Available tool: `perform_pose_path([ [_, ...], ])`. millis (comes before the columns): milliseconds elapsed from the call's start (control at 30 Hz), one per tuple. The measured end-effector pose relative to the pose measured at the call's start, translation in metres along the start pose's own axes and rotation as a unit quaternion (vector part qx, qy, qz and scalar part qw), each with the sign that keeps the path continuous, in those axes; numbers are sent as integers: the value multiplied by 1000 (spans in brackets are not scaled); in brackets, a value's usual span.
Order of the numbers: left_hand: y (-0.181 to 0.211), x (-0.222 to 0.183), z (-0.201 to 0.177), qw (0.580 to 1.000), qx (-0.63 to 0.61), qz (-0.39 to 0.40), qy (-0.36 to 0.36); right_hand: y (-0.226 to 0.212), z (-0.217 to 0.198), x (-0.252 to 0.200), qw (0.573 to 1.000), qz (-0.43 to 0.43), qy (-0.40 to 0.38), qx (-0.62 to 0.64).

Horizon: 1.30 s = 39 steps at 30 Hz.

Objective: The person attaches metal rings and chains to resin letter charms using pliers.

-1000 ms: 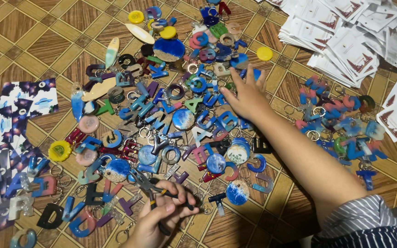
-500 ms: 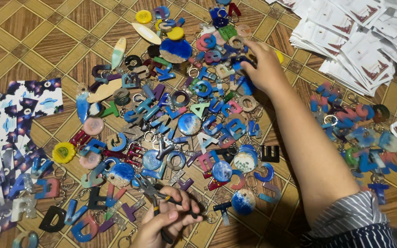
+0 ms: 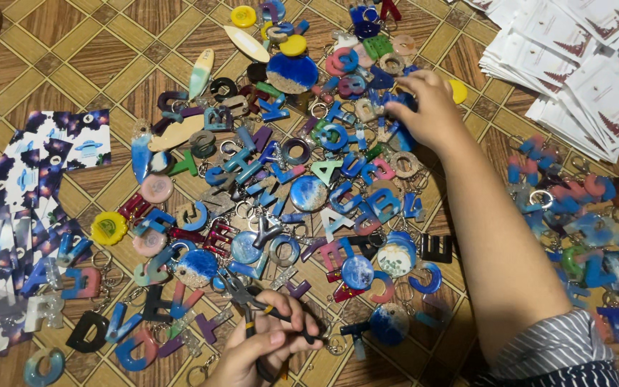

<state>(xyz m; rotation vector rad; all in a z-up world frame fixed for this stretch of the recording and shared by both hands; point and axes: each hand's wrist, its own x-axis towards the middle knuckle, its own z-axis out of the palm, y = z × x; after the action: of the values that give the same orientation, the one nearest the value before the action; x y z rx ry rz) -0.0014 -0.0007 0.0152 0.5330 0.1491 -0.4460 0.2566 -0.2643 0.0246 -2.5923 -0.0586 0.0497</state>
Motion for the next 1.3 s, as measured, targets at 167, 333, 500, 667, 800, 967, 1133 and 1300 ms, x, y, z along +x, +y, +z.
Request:
perform_pose_path([
  [167, -2, 2, -5, 1000, -2, -2, -15, 11, 3, 2, 1000, -16, -14, -9],
  [333, -4, 1, -8, 999, -2, 11, -34, -1, 0, -6, 1000, 19, -7, 21],
  [500, -4, 3, -12, 999, 7, -4, -42, -14, -10, -14, 994, 33, 8, 107],
  [667, -5, 2, -13, 999, 11, -1, -47, -1, -6, -8, 973, 37, -19, 228],
  [800, -4, 1, -10, 999, 20, -12, -39, -28, -17, -24, 970, 57, -65, 225],
  [967, -6, 2, -13, 999, 15, -7, -40, -48, -11, -36, 941, 63, -139, 303],
  [1133, -5, 1, -13, 999, 24, -12, -30, -63, 0, -45, 954, 30, -202, 221],
  [1300, -5, 2, -13, 999, 25, -19, -33, -63, 7, -51, 920, -24, -255, 296],
])
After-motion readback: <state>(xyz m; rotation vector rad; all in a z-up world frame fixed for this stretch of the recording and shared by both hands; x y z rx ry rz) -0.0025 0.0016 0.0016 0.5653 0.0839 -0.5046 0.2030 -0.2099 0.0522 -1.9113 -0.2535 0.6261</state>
